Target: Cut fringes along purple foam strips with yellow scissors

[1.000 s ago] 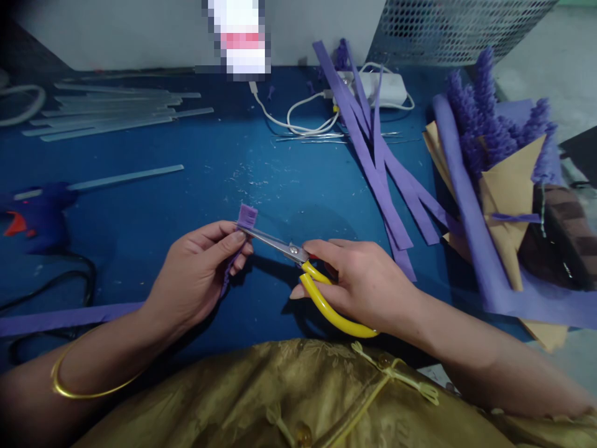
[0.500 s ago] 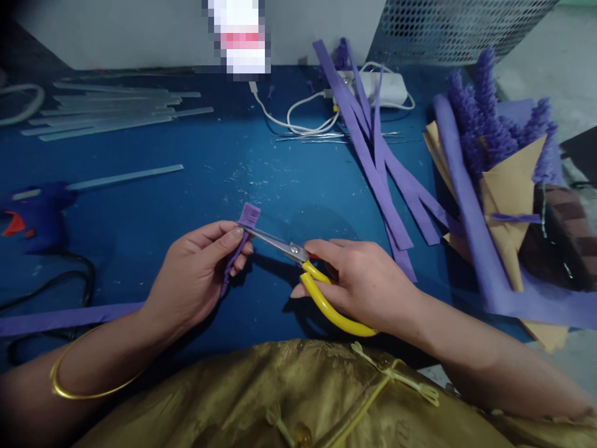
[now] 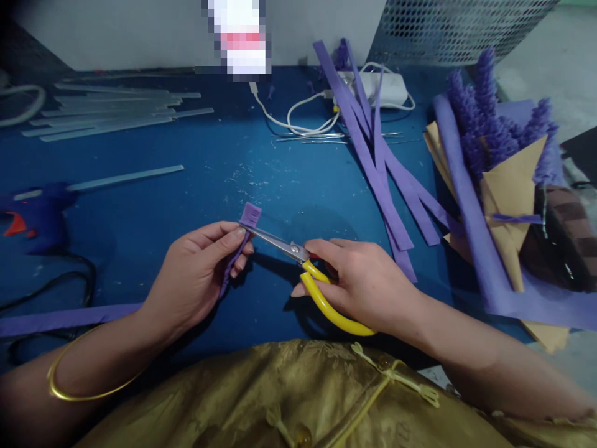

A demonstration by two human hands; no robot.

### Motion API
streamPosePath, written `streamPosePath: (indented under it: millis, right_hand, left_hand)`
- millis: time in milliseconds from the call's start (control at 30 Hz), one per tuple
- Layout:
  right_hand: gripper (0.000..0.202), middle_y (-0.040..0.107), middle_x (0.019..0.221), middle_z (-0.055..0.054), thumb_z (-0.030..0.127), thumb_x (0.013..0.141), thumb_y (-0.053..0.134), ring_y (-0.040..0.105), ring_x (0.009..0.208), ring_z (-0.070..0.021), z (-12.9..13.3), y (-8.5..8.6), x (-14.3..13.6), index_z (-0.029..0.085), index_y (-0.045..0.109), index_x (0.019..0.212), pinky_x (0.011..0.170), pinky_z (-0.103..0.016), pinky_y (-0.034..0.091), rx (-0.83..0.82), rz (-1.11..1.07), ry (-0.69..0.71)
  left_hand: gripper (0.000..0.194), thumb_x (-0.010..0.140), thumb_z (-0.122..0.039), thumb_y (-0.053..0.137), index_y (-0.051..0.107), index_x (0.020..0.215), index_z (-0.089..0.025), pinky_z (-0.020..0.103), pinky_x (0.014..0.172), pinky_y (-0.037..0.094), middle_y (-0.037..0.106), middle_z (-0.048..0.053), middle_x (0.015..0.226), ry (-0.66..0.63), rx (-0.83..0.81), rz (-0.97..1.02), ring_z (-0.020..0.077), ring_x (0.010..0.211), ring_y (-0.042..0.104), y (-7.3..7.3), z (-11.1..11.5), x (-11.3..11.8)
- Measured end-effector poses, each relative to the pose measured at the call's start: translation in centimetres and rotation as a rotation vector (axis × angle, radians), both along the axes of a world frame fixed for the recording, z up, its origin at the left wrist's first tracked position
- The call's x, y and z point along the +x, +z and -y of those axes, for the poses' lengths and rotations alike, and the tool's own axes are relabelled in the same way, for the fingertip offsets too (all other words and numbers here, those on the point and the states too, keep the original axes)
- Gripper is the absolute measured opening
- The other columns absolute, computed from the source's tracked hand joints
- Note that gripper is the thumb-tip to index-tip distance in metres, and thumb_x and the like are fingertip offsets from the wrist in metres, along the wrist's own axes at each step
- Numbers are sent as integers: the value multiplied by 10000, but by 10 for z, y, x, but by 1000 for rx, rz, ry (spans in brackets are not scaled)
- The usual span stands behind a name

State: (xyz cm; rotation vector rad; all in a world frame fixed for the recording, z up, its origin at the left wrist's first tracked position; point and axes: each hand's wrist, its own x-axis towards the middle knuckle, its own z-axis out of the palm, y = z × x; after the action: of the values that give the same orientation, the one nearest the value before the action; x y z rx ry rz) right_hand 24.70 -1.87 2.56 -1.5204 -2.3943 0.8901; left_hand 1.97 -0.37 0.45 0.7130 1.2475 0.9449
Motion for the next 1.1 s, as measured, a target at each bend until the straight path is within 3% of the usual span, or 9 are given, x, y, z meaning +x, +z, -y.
streamPosePath:
  millis: [400,1100]
  right_hand:
    - [421,725,853,-47,564,863,674,617,645,-171,2,-2,-2,221,693,1107,571,-269,428,58,17,-44]
    - [415,714,839,-33,558,859,686,610,643,-166,2,-3,-2,214,691,1091,566,-265,415,43,4,-35]
  left_hand:
    - [89,737,-224,782,720,759,-164,174,455,384,660,-8,639,49,10,20,64,488,513,1,0,0]
    - [62,787,-211,735,685,768,-179,170,452,363,655,-23,653,-9,43,-5,61,491,489,-1,-1,1]
